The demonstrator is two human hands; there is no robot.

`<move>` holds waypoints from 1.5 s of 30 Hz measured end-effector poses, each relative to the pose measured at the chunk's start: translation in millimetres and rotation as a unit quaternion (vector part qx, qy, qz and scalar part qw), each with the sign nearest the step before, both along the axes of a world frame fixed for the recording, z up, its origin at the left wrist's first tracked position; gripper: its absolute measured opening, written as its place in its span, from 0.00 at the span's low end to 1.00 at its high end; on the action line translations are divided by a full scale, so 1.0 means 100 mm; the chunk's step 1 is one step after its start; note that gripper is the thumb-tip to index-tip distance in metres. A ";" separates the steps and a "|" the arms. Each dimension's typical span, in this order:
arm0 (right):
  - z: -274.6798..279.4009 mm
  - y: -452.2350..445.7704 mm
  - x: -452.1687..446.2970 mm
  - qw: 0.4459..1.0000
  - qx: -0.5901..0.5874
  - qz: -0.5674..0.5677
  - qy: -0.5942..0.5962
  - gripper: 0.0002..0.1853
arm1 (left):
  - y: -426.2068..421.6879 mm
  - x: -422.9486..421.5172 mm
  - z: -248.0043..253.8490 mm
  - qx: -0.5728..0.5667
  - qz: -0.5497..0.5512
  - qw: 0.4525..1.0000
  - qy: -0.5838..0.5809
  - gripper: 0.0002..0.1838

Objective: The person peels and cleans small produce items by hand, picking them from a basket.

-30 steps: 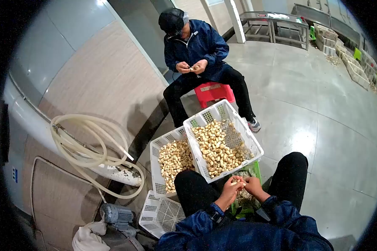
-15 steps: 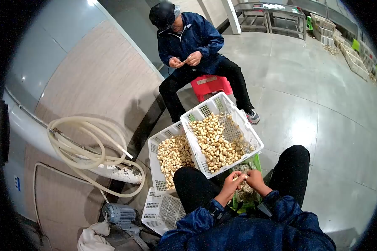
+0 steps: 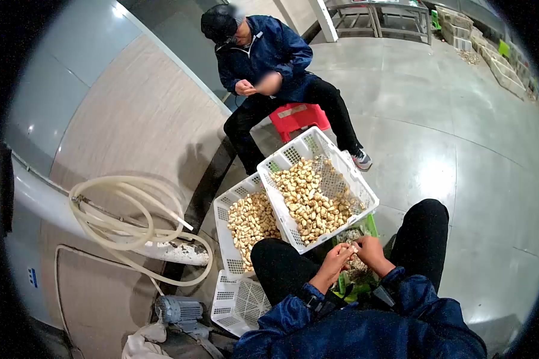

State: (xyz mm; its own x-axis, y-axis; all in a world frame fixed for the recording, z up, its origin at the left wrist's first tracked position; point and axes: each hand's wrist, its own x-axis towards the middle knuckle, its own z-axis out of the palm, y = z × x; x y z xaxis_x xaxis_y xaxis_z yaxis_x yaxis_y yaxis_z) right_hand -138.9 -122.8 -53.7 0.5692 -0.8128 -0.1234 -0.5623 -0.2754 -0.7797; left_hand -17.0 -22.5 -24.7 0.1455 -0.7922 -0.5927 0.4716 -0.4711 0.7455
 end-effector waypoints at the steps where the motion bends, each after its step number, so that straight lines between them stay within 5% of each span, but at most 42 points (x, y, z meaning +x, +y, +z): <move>1: 0.03 -0.01 0.01 1.000 -0.010 -0.001 -0.005 0.16 | 0.01 0.01 -0.07 -0.014 0.005 1.000 0.023 0.16; 8: 0.10 -0.01 0.00 0.999 -0.013 -0.027 -0.024 0.16 | 0.01 0.11 -0.14 -0.059 0.105 0.970 0.210 0.14; 17: 0.07 -0.03 0.01 0.998 0.038 -0.032 -0.049 0.21 | 0.03 0.26 -0.11 -0.106 0.165 0.944 0.264 0.13; 25: 0.17 -0.04 -0.02 0.996 0.025 -0.025 -0.088 0.23 | 0.05 0.31 -0.06 -0.127 0.187 0.955 0.190 0.13; 26: 0.20 -0.02 -0.03 0.981 0.089 -0.030 -0.170 0.22 | 0.06 0.28 0.17 -0.112 0.178 0.963 0.166 0.12; 32: 0.80 0.00 -0.17 0.951 0.190 0.051 -0.240 0.13 | 0.12 0.30 0.21 -0.137 0.136 0.960 0.202 0.16; 39: 0.82 0.03 -0.23 0.952 0.077 0.111 -0.275 0.10 | 0.18 0.31 0.19 -0.152 0.124 0.959 0.204 0.11; 45: 0.80 0.03 -0.26 0.952 0.101 0.120 -0.263 0.11 | 0.20 0.31 0.25 -0.158 0.093 0.968 0.169 0.11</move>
